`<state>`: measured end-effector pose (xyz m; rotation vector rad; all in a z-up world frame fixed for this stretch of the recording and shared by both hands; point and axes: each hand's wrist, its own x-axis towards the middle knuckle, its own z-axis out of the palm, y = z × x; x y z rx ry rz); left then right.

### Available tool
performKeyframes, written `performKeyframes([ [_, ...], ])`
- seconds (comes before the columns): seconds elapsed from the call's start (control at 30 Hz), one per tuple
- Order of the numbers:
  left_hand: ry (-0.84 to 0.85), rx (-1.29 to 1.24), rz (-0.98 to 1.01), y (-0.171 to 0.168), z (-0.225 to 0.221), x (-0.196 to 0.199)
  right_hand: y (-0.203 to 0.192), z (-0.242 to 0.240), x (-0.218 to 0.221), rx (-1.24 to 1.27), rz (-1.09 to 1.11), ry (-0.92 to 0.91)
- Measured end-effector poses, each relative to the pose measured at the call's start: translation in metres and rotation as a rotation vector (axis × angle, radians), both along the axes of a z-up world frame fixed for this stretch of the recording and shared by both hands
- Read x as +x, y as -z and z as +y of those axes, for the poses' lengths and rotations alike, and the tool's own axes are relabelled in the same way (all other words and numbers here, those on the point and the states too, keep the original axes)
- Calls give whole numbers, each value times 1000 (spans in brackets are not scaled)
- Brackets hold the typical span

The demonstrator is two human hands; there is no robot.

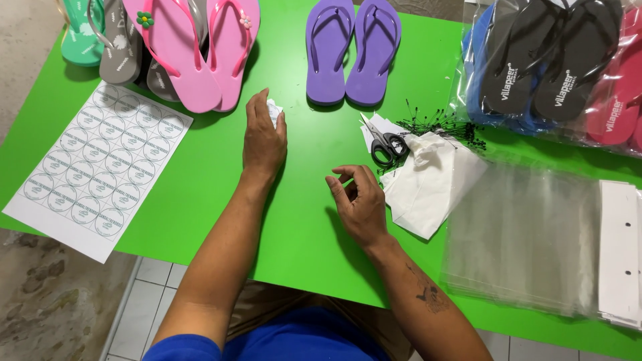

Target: Cleaning and inspecting flip-flops with a cloth and applying labels to the packaging.

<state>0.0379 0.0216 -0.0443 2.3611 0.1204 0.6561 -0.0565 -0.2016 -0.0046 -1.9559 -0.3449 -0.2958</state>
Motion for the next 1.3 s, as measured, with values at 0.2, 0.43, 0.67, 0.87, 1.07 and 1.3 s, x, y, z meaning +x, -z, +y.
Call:
performKeyframes([
  [0.2, 47, 129, 13, 1, 15, 23, -2, 0, 1, -4, 1, 0],
  [0.43, 29, 310, -111, 0, 12, 22, -4, 2, 2, -26, 9, -13],
  [0.67, 279, 119, -335, 10, -31, 5, -3, 3, 3, -40, 12, -1],
  [0.87, 534, 71, -202, -24, -71, -34, -9, 3, 2, -79, 59, 29],
  [1.07, 522, -124, -7, -23, -62, -27, -8, 6, 3, -105, 67, 9],
  [1.3, 292, -203, -99, -11, -61, -11, -10, 10, 0, -83, 71, -20],
])
